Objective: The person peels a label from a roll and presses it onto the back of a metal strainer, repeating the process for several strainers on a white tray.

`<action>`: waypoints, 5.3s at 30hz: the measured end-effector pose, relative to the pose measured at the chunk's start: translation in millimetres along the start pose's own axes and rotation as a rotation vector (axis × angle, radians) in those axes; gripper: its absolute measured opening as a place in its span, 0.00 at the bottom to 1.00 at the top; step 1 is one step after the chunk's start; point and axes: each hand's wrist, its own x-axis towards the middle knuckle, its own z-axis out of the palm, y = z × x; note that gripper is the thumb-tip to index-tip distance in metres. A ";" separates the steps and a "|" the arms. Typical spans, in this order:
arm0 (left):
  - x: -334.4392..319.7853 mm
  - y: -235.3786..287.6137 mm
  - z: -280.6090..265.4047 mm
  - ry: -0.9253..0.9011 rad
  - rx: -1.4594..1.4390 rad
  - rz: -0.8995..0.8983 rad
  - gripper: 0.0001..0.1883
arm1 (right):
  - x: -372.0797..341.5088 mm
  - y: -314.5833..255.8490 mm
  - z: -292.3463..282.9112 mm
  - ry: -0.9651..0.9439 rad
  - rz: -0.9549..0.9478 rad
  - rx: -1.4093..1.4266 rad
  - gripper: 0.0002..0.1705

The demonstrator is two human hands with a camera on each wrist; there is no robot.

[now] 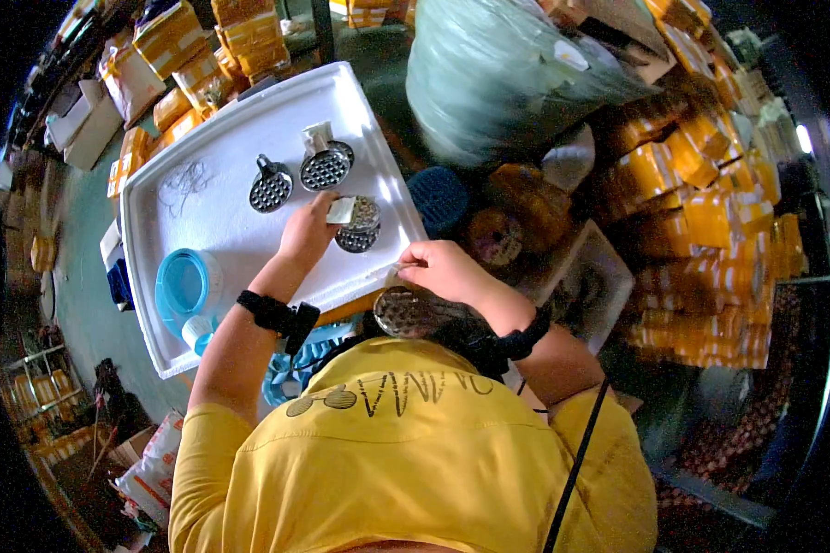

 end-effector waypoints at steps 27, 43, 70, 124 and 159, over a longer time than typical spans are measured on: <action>-116.5 -14.7 -94.0 0.370 -0.438 -0.412 0.07 | 86.5 -13.7 10.8 0.456 -0.442 -0.444 0.16; -206.4 -39.2 -62.4 0.574 -0.453 -0.694 0.08 | 100.9 -68.8 116.6 -0.449 -0.390 -0.211 0.17; -201.7 -24.2 -71.6 0.510 -1.557 -0.595 0.17 | 104.3 -96.5 168.3 -0.376 -0.411 0.053 0.08; -26.4 -79.9 -79.1 0.124 0.413 -0.350 0.11 | 14.6 -14.8 5.6 0.453 -0.277 0.265 0.09; -110.0 19.2 -90.0 -0.208 -1.515 -0.601 0.16 | 71.0 -98.3 28.8 -0.468 -0.067 0.333 0.22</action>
